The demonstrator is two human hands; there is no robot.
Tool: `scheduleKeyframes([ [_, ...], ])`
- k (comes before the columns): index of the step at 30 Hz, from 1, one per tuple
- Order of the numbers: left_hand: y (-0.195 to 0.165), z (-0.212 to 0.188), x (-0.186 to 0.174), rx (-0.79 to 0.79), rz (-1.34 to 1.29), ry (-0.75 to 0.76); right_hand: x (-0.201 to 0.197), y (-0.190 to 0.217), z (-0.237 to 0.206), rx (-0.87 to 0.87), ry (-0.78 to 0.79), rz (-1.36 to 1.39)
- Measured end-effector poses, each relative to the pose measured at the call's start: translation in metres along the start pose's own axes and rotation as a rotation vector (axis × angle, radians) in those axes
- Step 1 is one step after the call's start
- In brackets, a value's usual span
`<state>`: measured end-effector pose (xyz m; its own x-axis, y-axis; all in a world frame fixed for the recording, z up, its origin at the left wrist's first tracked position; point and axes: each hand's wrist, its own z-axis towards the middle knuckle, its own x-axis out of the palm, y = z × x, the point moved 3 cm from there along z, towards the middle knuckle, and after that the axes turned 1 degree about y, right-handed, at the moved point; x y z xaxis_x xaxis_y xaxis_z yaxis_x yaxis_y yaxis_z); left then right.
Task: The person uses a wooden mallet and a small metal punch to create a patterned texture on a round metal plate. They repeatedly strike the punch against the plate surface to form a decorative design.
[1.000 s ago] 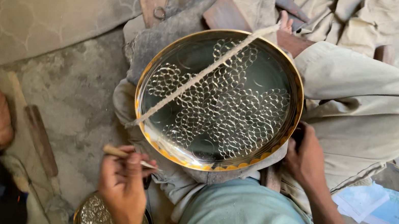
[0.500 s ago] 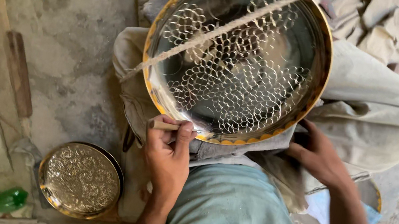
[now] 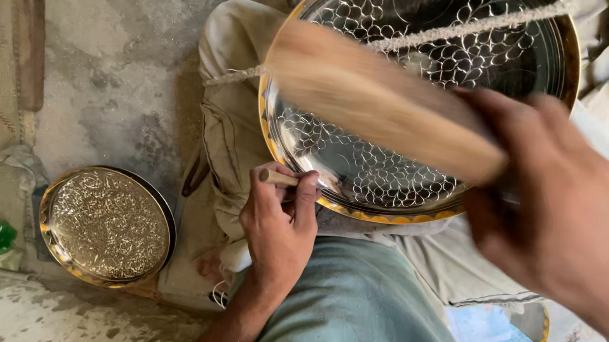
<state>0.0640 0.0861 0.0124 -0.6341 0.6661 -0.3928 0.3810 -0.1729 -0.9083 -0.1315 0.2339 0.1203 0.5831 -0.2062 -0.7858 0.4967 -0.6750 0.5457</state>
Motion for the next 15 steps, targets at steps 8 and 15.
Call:
scheduleKeyframes([
  [8,-0.003,0.016,0.005,0.168,0.262,0.059,-0.015,0.056,0.039,-0.545,-0.073,-0.830],
  [15,0.001,0.022,0.006,0.125,0.230,0.088,-0.017,0.065,0.053,-0.373,0.012,-0.882],
])
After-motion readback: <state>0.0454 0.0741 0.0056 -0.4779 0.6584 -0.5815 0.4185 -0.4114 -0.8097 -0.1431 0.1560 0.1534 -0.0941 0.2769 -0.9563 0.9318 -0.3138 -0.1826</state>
